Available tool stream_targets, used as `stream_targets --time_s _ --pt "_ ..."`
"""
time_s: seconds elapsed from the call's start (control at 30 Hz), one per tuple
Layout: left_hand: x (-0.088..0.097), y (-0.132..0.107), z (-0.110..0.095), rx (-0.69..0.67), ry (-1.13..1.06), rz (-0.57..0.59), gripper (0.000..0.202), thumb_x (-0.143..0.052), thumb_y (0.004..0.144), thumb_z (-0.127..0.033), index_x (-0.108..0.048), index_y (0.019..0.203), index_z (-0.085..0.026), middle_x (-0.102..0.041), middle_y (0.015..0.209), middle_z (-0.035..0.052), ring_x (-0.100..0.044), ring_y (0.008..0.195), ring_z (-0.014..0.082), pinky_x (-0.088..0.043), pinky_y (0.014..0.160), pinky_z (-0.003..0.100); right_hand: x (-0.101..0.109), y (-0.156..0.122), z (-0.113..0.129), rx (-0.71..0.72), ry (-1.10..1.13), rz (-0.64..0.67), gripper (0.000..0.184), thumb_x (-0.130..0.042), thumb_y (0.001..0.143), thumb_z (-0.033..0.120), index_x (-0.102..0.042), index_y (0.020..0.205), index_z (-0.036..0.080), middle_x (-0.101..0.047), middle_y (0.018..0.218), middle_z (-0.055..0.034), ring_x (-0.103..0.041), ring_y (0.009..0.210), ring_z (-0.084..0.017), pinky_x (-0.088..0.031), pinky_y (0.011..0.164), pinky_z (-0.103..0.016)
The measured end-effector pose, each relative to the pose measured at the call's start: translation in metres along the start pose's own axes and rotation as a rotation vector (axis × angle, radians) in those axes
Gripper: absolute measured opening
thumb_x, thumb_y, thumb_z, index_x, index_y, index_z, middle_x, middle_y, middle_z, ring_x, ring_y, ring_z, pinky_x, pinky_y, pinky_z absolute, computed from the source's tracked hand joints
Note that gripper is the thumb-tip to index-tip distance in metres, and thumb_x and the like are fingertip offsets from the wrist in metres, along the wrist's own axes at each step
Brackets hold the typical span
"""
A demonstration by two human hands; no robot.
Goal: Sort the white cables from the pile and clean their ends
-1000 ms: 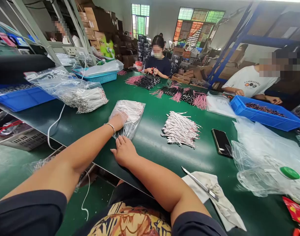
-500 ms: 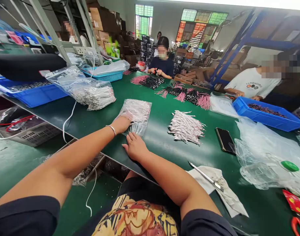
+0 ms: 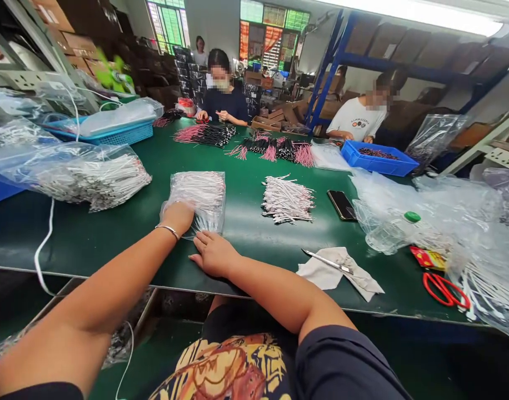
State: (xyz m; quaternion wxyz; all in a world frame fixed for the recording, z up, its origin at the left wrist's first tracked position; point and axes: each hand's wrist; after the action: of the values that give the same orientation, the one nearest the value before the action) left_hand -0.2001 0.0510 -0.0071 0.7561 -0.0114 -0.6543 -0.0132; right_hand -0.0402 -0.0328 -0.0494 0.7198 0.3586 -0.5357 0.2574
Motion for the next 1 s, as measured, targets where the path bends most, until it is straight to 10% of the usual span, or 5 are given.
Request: stream_targets --time_s 0.47,0.63,0.73,0.87,1.0 --pt "-0.015 -0.008 0.001 0.073 -0.06 -0.158 0.041 -0.034 0.083 -0.01 -0.057 0.116 -0.003 -0.064 0.106 0.0245 -0.062 0.097 0.0312 -0.047 0.078 0.037 0.012 -0.011 -0.009 -0.011 0.078 -0.084 0.045 -0.036 0.094 0.036 -0.054 0.126 0.009 -0.046 0.139 -0.0129 -0.038 0.132 -0.022 -0.029 0.111 -0.034" --pt "-0.005 -0.024 -0.004 -0.038 -0.036 -0.12 0.041 -0.036 0.08 -0.008 -0.057 0.116 -0.004 -0.067 0.1 0.022 -0.064 0.094 0.029 -0.047 0.078 0.035 0.056 -0.054 -0.074 -0.354 -0.041 -0.011 0.044 -0.04 0.09 0.023 -0.047 0.133 0.012 -0.038 0.145 -0.0099 -0.031 0.136 -0.02 -0.024 0.113 -0.035" --pt "0.009 -0.041 -0.013 -0.102 -0.033 -0.077 0.033 -0.037 0.078 -0.006 -0.063 0.098 -0.003 -0.068 0.084 0.0213 -0.066 0.08 0.0293 -0.048 0.069 0.036 0.078 -0.092 -0.131 -0.568 -0.089 -0.007 0.047 -0.041 0.087 0.015 -0.044 0.132 -0.001 -0.038 0.141 -0.0248 -0.032 0.134 -0.029 -0.025 0.111 -0.044" --pt "0.039 -0.061 -0.06 -0.236 -0.044 -0.113 0.029 -0.035 0.084 -0.012 -0.064 0.087 -0.007 -0.066 0.082 0.0198 -0.064 0.081 0.03 -0.047 0.071 0.039 0.088 -0.138 -0.181 -0.69 -0.107 0.03 0.048 -0.048 0.085 0.017 -0.046 0.131 0.004 -0.042 0.139 -0.024 -0.035 0.133 -0.031 -0.028 0.108 -0.044" --pt "0.059 -0.054 -0.15 -0.51 -0.099 -0.154 0.023 -0.046 0.087 -0.029 -0.061 0.098 -0.016 -0.063 0.102 0.0117 -0.057 0.099 0.0228 -0.045 0.084 0.032 0.08 -0.164 -0.193 -0.652 -0.104 0.048 0.046 -0.049 0.086 0.023 -0.048 0.129 0.006 -0.042 0.14 -0.0204 -0.036 0.133 -0.027 -0.027 0.11 -0.038"
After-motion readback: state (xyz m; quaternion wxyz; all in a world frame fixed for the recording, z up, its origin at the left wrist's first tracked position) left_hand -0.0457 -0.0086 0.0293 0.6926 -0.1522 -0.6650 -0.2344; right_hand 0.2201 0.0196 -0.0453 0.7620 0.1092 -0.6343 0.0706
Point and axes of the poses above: each hand's wrist, its own y-axis towards the middle knuckle, its own x-axis out of the back of the hand, z = x × y
